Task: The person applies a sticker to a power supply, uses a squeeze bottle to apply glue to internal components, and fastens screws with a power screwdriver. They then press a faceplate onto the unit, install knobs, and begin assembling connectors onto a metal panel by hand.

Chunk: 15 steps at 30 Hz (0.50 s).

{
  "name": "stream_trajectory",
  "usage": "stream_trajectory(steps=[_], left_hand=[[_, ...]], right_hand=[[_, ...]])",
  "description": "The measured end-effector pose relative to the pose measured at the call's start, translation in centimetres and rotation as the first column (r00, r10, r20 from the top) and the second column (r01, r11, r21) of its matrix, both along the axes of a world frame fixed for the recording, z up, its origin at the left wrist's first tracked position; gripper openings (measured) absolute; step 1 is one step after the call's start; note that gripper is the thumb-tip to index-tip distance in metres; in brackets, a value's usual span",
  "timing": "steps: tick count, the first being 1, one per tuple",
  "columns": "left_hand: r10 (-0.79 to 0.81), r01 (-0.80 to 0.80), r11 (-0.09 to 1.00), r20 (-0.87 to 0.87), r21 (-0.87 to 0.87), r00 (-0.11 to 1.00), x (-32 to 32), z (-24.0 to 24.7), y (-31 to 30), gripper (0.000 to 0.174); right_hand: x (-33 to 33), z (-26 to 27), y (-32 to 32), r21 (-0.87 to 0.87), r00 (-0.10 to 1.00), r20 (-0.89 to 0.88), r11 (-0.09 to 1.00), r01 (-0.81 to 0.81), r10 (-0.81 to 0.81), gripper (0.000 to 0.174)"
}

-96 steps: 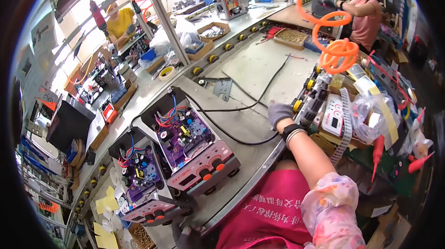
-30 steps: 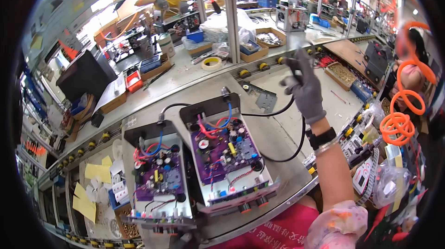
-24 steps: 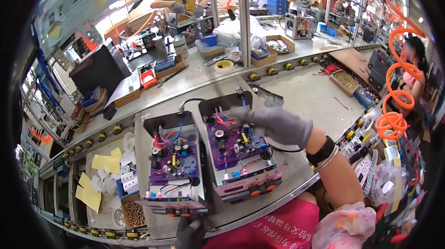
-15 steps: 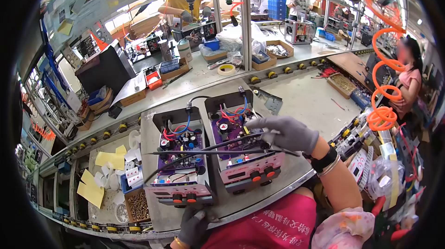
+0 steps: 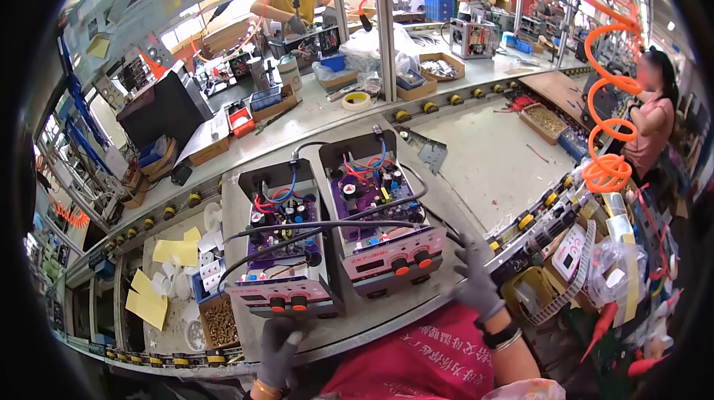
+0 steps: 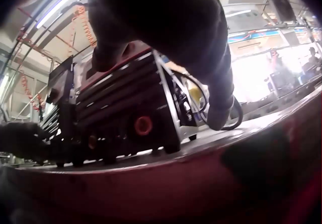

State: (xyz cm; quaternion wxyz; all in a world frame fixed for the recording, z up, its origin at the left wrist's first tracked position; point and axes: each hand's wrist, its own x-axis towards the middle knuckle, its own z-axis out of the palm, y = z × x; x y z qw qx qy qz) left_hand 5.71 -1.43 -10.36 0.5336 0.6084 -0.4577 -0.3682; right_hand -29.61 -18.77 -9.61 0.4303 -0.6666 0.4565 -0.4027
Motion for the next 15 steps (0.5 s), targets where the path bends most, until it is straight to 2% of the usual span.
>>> stream_trajectory(steps=[1,2,4,7,10,11,14,15], left_hand=[[0.005,-0.006,1.000,-0.057,-0.016,0.998,-0.1,0.3,-0.8,0.035],[0.039,-0.041,0.999,0.107,0.015,0.994,-0.3,0.3,-0.8,0.038],[0.088,-0.118,0.992,0.420,0.045,0.903,-0.6,0.1,-1.2,0.044],[0.143,-0.134,0.990,0.357,-0.051,0.923,-0.7,-1.2,-2.1,0.050],[0.169,-0.148,0.984,0.249,-0.104,0.954,-0.4,-0.4,-4.6,0.052],[0.095,-0.091,0.995,0.173,-0.032,0.980,0.6,-0.8,-5.3,0.054],[-0.051,0.069,0.995,0.243,-0.066,0.969,1.8,-0.7,-9.1,0.055],[-0.049,0.045,0.999,0.331,0.020,0.942,1.7,-0.2,-10.0,0.055]], right_hand=[[1.9,0.3,0.7,-0.012,0.998,-0.060,1.000,0.025,-0.026,0.108],[3.9,-0.1,1.1,-0.055,0.997,-0.048,0.997,0.051,-0.054,0.105],[7.1,-1.1,1.1,-0.149,0.993,-0.025,0.983,0.108,-0.113,0.099],[7.9,-1.0,0.6,-0.025,0.994,0.063,0.995,0.093,-0.091,0.097],[8.1,-2.2,-1.2,-0.162,0.997,-0.011,0.984,0.072,-0.075,0.100],[8.6,-2.1,-2.1,-0.194,0.992,-0.066,0.977,0.091,-0.105,0.099],[10.7,-1.4,-4.5,-0.118,0.988,-0.079,0.985,0.125,-0.134,0.096],[11.0,-0.6,-5.1,-0.029,0.969,-0.203,0.990,0.139,-0.142,0.093]])
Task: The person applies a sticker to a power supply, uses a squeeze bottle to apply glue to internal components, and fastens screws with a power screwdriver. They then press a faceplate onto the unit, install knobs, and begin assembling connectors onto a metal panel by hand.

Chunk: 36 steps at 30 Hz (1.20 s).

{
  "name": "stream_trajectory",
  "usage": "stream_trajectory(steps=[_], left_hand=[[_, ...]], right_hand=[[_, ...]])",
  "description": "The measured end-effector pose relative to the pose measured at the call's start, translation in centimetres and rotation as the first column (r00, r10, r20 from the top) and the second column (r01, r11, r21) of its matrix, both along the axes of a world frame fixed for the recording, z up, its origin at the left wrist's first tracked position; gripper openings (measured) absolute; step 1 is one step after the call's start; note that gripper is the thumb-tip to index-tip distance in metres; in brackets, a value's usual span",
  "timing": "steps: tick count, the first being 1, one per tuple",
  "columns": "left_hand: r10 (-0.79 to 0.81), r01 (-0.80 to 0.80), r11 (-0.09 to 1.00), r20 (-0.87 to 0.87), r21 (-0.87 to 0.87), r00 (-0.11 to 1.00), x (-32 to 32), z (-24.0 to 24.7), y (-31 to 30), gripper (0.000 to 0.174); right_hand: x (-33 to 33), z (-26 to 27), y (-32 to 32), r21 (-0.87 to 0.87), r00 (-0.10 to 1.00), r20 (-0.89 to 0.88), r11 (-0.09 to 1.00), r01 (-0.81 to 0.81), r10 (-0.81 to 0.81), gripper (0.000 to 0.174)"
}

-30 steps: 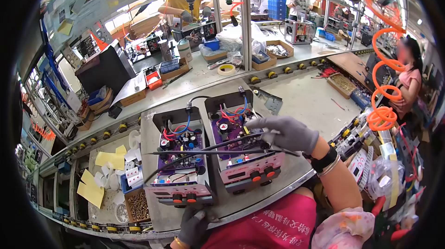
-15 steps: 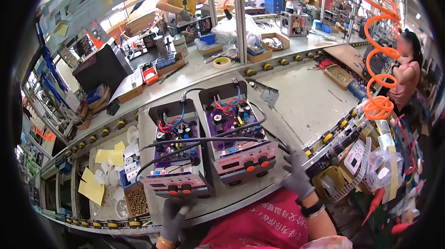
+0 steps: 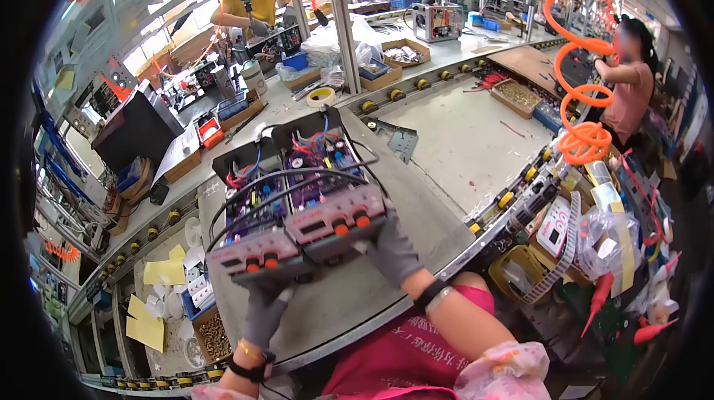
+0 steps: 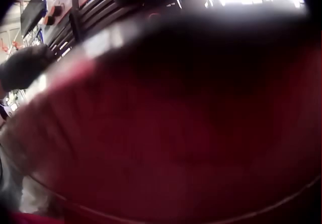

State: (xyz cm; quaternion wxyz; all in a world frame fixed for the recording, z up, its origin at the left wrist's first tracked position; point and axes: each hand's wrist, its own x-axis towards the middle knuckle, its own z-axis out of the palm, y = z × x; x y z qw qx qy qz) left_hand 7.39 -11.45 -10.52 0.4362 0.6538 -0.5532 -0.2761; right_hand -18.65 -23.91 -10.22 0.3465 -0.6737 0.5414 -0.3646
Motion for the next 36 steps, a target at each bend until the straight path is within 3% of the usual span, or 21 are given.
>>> stream_trajectory(steps=[2,5,7,9,10,11,13,14,15,16,17,21,23,25,27,29,32,36], left_hand=[[0.040,-0.071,0.986,0.198,0.150,0.979,0.0,0.8,-1.2,0.056],[-0.018,0.008,0.998,0.134,0.069,0.991,0.8,0.2,-0.9,0.058],[-0.059,0.060,0.995,-0.013,0.079,0.998,2.1,-0.9,1.2,0.049],[-0.072,0.086,0.989,-0.115,0.123,0.991,2.0,1.0,4.6,0.043],[-0.008,0.014,0.989,-0.043,0.149,0.999,1.8,1.8,6.4,0.033],[0.047,-0.042,0.995,-0.055,0.092,0.997,2.0,1.3,7.8,0.033],[0.183,-0.187,0.982,-0.081,-0.036,0.980,3.1,-0.1,11.1,0.034],[0.244,-0.233,0.968,0.126,-0.094,0.962,3.9,-0.6,12.4,0.036],[0.316,-0.280,0.948,0.328,-0.154,0.890,4.8,-1.1,13.7,0.037],[0.388,-0.323,0.922,0.512,-0.215,0.766,5.6,-1.3,14.6,0.038],[0.434,-0.348,0.901,0.521,-0.260,0.735,6.4,-1.5,15.2,0.039],[0.526,-0.390,0.850,0.564,-0.354,0.637,7.8,-2.2,15.9,0.038],[0.562,-0.411,0.827,0.586,-0.383,0.585,7.5,-2.1,15.6,0.037],[0.540,-0.344,0.840,0.591,-0.419,0.599,7.2,-1.7,15.8,0.036],[0.517,-0.295,0.849,0.574,-0.439,0.635,7.4,-1.8,16.1,0.036],[0.550,-0.311,0.830,0.587,-0.463,0.594,6.8,-1.1,16.3,0.028],[0.563,-0.309,0.818,0.566,-0.485,0.602,6.5,-0.6,16.5,0.028],[0.535,-0.295,0.827,0.508,-0.479,0.676,6.0,-0.7,16.2,0.030]], right_hand=[[0.3,1.8,-1.5,0.200,0.975,-0.223,0.978,0.060,-0.014,0.089],[-3.2,2.3,-3.8,0.110,0.926,-0.305,0.974,-0.200,0.224,0.076],[-6.8,1.8,-5.7,-0.091,0.820,-0.514,0.935,-0.344,0.251,0.064],[-8.9,3.4,-5.8,-0.044,0.790,-0.607,0.989,-0.143,0.087,0.052],[-9.6,3.4,-6.1,-0.030,0.757,-0.653,0.999,-0.045,0.014,0.048],[-10.3,3.0,-6.3,-0.024,0.715,-0.697,0.998,0.052,-0.054,0.044],[-12.8,-1.7,-7.4,-0.157,0.632,-0.771,0.985,-0.072,-0.077,0.037],[-13.1,-2.8,-8.7,0.113,0.547,-0.825,0.990,-0.084,0.140,0.034],[-13.8,-4.7,-8.9,-0.048,0.636,-0.767,0.982,-0.184,0.082,0.035],[-13.0,-4.1,-8.4,-0.052,0.582,-0.812,0.988,-0.143,0.041,0.037],[-12.8,-4.1,-8.0,-0.086,0.647,-0.762,0.994,-0.067,-0.022,0.037],[-12.6,-4.1,-8.9,-0.048,0.678,-0.729,0.995,0.086,-0.093,0.041],[-12.3,-4.0,-8.9,-0.107,0.697,-0.699,0.987,0.119,-0.159,0.034],[-11.9,-4.1,-8.9,-0.187,0.681,-0.692,0.971,0.149,-0.238,0.030],[-13.1,-4.9,-8.2,-0.176,0.745,-0.612,0.964,0.201,-0.267,0.022],[-12.8,-5.1,-7.9,-0.220,0.792,-0.524,0.948,0.230,-0.314,0.024],[-11.0,-3.2,-6.9,-0.214,0.701,-0.631,0.943,0.255,-0.333,0.029],[-11.4,-4.2,-7.6,-0.129,0.772,-0.579,0.964,0.232,-0.263,0.033]])
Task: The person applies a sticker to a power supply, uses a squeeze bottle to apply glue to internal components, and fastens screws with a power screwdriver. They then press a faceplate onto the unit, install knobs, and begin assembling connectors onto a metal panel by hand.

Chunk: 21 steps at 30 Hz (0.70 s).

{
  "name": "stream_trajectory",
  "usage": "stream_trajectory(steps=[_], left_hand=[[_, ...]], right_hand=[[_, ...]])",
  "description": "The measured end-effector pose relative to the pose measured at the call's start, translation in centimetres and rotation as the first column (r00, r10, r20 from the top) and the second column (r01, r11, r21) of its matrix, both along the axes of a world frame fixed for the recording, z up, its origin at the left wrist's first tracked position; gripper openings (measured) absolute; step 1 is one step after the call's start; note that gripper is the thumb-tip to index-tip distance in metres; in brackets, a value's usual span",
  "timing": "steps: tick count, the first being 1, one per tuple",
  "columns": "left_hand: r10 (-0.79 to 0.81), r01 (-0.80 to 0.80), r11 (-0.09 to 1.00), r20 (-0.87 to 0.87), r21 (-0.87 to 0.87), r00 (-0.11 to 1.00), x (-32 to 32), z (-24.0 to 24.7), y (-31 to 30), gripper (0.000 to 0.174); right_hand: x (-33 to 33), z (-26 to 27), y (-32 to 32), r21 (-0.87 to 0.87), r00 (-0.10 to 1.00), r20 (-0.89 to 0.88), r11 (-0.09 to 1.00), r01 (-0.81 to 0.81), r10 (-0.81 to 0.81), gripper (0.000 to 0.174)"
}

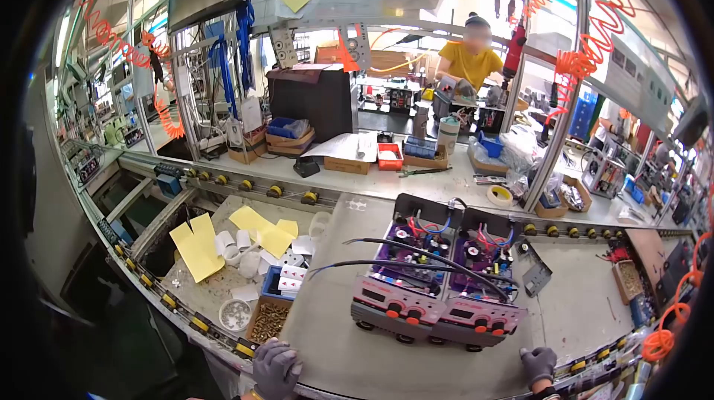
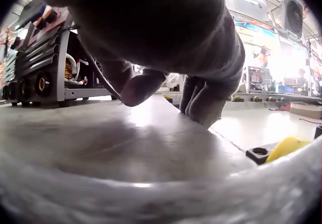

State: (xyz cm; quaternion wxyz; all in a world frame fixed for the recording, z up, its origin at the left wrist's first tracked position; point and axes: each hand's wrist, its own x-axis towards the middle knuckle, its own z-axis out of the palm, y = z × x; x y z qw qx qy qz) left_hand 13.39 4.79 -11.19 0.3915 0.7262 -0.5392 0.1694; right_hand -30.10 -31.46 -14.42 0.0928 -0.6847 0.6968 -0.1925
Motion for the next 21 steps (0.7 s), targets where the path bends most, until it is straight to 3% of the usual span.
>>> stream_trajectory(steps=[7,10,12,13,16,18,19,20,21], left_hand=[[-0.038,0.039,0.998,0.010,-0.052,0.999,0.9,-0.8,0.5,0.029],[-0.031,0.031,0.998,-0.007,-0.057,0.999,0.7,-0.4,0.7,0.027],[-0.031,0.031,0.998,0.007,-0.063,0.999,0.7,-0.3,0.8,0.027],[-0.028,0.029,0.997,0.015,-0.064,0.999,0.7,-0.3,0.9,0.026],[-0.045,0.048,0.993,0.030,-0.110,0.999,0.7,-0.8,1.0,0.025],[-0.042,0.047,0.985,0.032,-0.164,0.999,0.7,-1.4,1.1,0.024],[-0.041,0.047,0.981,0.035,-0.190,0.999,0.8,-1.6,1.0,0.023],[-0.041,0.049,0.979,0.042,-0.200,0.998,0.8,-1.6,1.0,0.024],[-0.040,0.049,0.977,0.049,-0.209,0.998,0.8,-1.6,1.0,0.024]], right_hand=[[7.1,2.0,5.1,0.202,0.983,0.123,0.966,-0.161,0.138,0.031],[10.3,1.4,7.6,0.132,0.901,0.358,0.943,-0.307,0.243,0.033],[14.3,5.0,10.9,0.167,0.879,0.306,0.889,-0.427,0.365,0.034],[14.6,2.7,10.7,0.159,0.819,0.382,0.843,-0.514,0.428,0.034],[20.4,5.5,14.8,0.184,0.722,0.387,0.719,-0.670,0.574,0.036],[24.2,6.1,17.3,0.242,0.637,0.552,0.627,-0.740,0.538,0.036],[26.0,6.7,18.5,0.195,0.572,0.543,0.570,-0.798,0.615,0.036],[27.7,6.8,19.6,0.306,0.556,0.647,0.491,-0.816,0.522,0.036],[29.3,7.1,20.3,0.231,0.451,0.591,0.395,-0.889,0.669,0.037]])
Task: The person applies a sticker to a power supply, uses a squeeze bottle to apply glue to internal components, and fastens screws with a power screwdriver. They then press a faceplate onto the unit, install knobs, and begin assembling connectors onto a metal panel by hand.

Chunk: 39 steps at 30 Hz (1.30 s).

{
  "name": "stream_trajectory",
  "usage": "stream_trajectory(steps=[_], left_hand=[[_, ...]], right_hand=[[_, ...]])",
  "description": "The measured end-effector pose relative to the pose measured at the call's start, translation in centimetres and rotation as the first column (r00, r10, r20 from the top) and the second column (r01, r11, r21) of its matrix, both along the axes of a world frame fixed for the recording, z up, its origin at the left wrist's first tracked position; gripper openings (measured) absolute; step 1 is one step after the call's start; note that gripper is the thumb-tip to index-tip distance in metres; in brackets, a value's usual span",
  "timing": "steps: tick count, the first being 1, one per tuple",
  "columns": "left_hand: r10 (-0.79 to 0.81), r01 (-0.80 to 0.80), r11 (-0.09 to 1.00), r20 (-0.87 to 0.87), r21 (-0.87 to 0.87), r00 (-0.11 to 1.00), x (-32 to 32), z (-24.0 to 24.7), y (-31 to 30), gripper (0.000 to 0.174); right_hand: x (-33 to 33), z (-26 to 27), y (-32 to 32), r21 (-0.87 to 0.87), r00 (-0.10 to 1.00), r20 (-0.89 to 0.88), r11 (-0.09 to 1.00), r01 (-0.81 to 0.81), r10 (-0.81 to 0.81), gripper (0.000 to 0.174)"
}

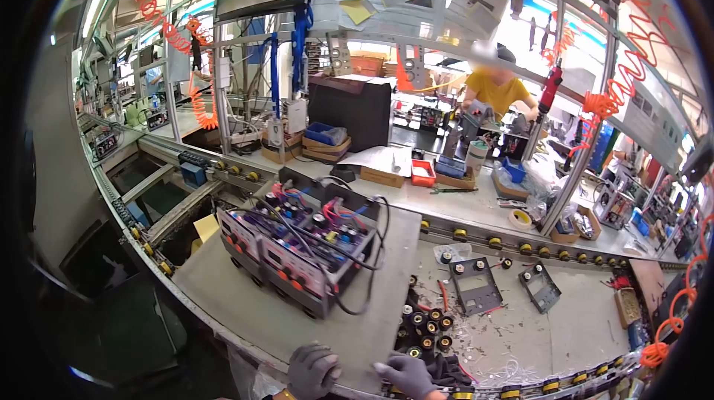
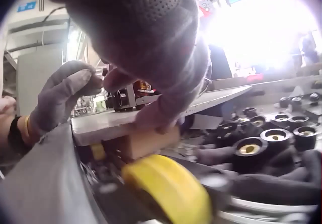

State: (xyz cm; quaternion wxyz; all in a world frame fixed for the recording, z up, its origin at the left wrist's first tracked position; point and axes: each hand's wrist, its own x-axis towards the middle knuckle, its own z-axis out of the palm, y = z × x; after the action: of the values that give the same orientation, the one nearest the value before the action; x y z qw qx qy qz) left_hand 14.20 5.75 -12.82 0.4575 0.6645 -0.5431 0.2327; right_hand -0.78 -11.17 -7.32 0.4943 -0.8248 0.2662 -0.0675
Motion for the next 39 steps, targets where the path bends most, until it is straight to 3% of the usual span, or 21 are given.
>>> stream_trajectory(steps=[2,4,5,6,8,11,12,14,18,20,24,28,32,35,39], left_hand=[[0.000,0.000,1.000,0.007,-0.003,1.000,0.5,-0.2,0.1,0.026],[-0.004,0.004,1.000,-0.006,0.009,1.000,1.1,-0.8,0.3,0.029],[-0.003,0.003,1.000,-0.034,-0.009,0.999,1.2,-0.6,0.4,0.028],[0.009,-0.010,1.000,-0.048,-0.013,0.999,1.3,-0.5,0.5,0.028],[0.026,-0.027,0.999,-0.089,-0.018,0.996,1.3,-0.6,0.6,0.029],[0.016,-0.005,0.999,-0.218,0.051,0.976,1.7,-0.3,0.8,0.034],[-0.009,0.035,0.996,-0.301,0.081,0.954,2.1,0.1,1.1,0.035],[-0.042,0.068,0.994,-0.279,0.082,0.959,3.4,1.6,1.8,0.037],[0.168,-0.075,0.939,-0.259,0.334,0.951,8.1,2.6,5.0,0.037],[0.254,-0.121,0.927,-0.357,0.354,0.899,10.1,2.0,6.7,0.033],[0.220,-0.045,0.946,-0.532,0.321,0.817,10.3,1.3,7.7,0.026],[0.028,0.195,0.931,-0.594,0.309,0.804,5.9,0.9,4.7,0.026],[-0.170,0.342,0.830,-0.383,0.440,0.908,-0.5,2.1,-0.2,0.027],[-0.348,0.437,0.768,-0.267,0.469,0.899,-4.4,1.9,-3.5,0.032],[-0.495,0.546,0.676,-0.244,0.495,0.834,-8.0,1.9,-6.1,0.035]], right_hand=[[2.2,-1.8,1.3,0.379,0.995,0.043,0.920,-0.103,0.093,0.037],[3.1,-0.9,3.8,0.474,0.958,0.162,0.832,-0.287,0.238,0.036],[3.1,-1.0,4.5,0.581,0.961,0.111,0.768,-0.271,0.255,0.037],[3.0,-1.8,4.6,0.447,0.951,0.116,0.841,-0.306,0.285,0.037],[2.0,-2.8,5.2,0.476,0.974,0.181,0.854,-0.209,0.137,0.032],[-0.5,-2.1,4.6,0.031,0.968,0.221,0.991,-0.130,0.120,0.024],[-1.5,-1.9,4.3,-0.081,0.967,0.226,0.992,-0.100,0.116,0.023],[-3.8,-2.1,3.5,-0.294,0.974,0.219,0.956,0.002,0.065,0.020],[-8.2,-3.9,2.0,-0.468,0.960,0.276,0.865,0.180,-0.050,0.023],[-9.9,-4.4,1.6,-0.540,0.945,0.300,0.793,0.283,-0.133,0.022],[-13.0,-4.8,0.3,-0.606,0.906,0.316,0.676,0.420,-0.280,0.021],[-16.1,-6.6,-1.9,-0.657,0.852,0.333,0.549,0.517,-0.404,0.017],[-18.2,-8.3,-3.7,-0.681,0.767,0.285,0.441,0.585,-0.575,0.016],[-18.2,-7.8,-4.3,-0.676,0.709,0.223,0.418,0.607,-0.669,0.015],[-18.0,-7.6,-4.3,-0.699,0.691,0.182,0.402,0.591,-0.699,0.016]])
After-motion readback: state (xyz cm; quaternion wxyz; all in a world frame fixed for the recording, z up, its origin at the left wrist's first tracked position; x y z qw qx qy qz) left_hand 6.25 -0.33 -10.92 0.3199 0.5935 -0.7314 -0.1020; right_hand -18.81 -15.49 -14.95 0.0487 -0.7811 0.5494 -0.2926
